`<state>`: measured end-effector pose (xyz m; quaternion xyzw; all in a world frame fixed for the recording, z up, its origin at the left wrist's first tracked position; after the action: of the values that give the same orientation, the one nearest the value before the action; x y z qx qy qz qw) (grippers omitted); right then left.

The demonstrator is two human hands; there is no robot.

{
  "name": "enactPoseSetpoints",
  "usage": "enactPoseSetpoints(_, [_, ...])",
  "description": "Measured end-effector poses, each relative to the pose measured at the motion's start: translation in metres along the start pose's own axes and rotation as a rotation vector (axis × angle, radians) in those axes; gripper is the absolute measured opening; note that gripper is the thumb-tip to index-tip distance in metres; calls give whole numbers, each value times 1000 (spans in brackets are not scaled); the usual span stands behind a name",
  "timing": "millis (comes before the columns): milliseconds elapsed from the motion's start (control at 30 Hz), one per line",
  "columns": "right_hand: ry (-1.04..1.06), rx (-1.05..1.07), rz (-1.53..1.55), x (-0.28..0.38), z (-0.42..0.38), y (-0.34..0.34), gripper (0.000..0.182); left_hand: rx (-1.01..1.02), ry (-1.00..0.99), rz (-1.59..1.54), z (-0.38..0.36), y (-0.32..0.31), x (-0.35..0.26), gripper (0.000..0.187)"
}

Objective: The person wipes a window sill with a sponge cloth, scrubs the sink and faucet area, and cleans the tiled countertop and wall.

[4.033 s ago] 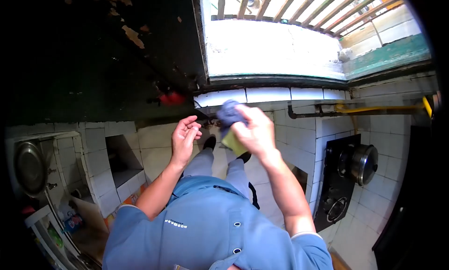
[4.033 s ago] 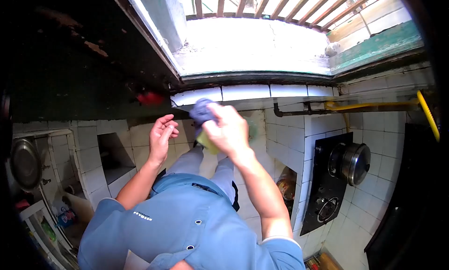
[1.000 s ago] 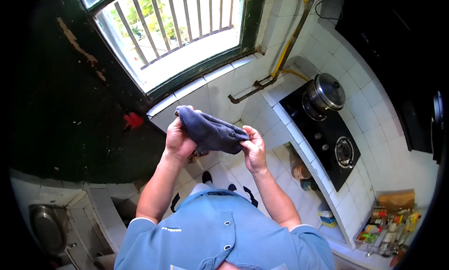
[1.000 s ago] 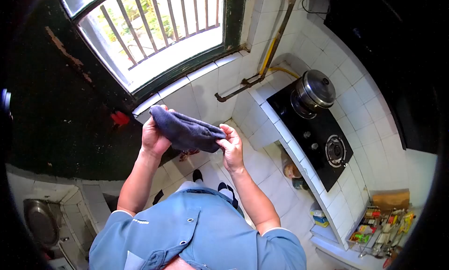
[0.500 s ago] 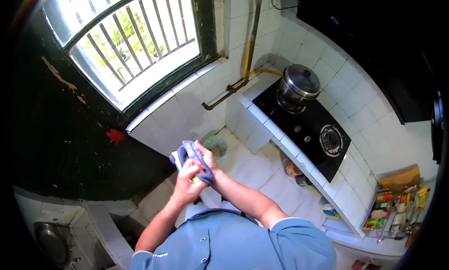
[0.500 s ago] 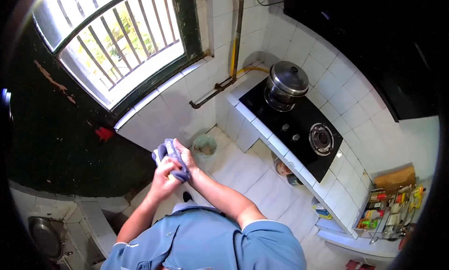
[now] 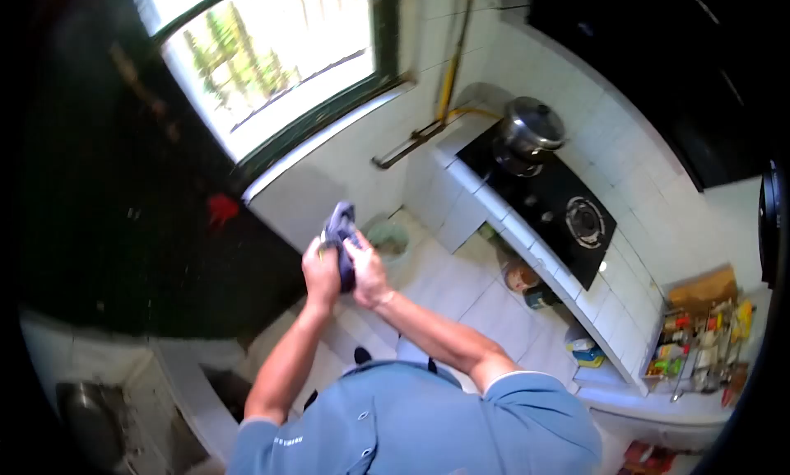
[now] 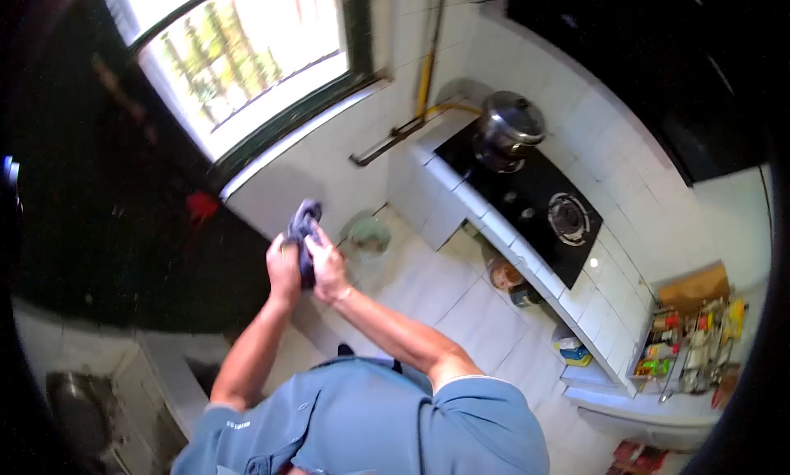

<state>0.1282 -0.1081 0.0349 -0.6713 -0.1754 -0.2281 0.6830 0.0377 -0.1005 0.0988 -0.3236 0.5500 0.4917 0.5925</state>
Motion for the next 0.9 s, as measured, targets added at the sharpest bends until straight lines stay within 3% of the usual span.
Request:
enactPoseSetpoints(33, [-16, -26, 23, 5, -5, -14, 43, -14, 54, 9, 15, 8, 19, 18])
enactPoseSetpoints(100, [-4, 61, 135, 10, -36, -58, 35, -177, 71, -185, 4, 82, 28, 16])
enactPoseSetpoints(200, [32, 80, 168, 25, -47, -82, 33, 181, 183, -610, -31, 89, -16, 22])
enactPoseSetpoints(233, [48, 51, 179, 26, -45, -81, 35, 312, 214, -541, -31, 93, -4, 31])
enactPoseSetpoints(300, [54, 94, 146, 27, -56, -87, 36, 410, 272, -1122, -71, 74, -44, 40])
enactPoseSetpoints(333, [54, 83, 151, 25, -56, -86, 40, 506, 189, -1099, -73, 76, -33, 50])
enactPoseSetpoints(367, [44, 86, 138, 20, -60, -92, 40, 445, 356, -1331, -87, 66, -24, 49])
enactPoseSetpoints(433, [67, 110, 69, 13, -68, -106, 43, 457, 355, -827, -105, 62, 7, 49])
enactPoseSetpoints(467, [66, 144, 79, 13, -68, -111, 46, 433, 376, -911, -105, 60, 2, 40])
enactPoseSetpoints(500, [54, 151, 81, 10, -69, -113, 46, 398, 321, -463, -103, 64, 1, 34])
enactPoseSetpoints(567, [52, 168, 28, 4, -74, -120, 46, 479, 291, -353, -109, 66, -8, 27])
enactPoseSetpoints(633, [9, 212, 13, -3, -77, -127, 46, 244, 173, -224, -111, 96, -21, 10])
enactPoseSetpoints(700, [40, 195, -88, 0, -76, -123, 43, 99, 96, -107, -111, 115, -26, 7])
enactPoseSetpoints(767, [-31, 166, -159, -16, -79, -106, 43, -59, 97, -104, -120, 139, -36, 8])
enactPoseSetpoints(833, [-97, 160, -272, -41, -80, -102, 43, -226, 134, -577, -131, 158, -26, 8])
enactPoseSetpoints(900, [-109, 139, -252, -53, -82, -98, 40, -225, 116, -541, -137, 169, -22, 8])
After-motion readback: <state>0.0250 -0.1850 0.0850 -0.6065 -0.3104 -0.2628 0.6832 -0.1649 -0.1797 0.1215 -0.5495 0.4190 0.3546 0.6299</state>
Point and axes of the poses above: each hand's wrist, its own z-axis towards the middle knuckle, its own y-axis out of the back of the hand, x = y × z, the point moved 8 cm from there along z, towards the middle knuckle, and after that the axes turned 12 degrees about x, right-handed, at the moved point
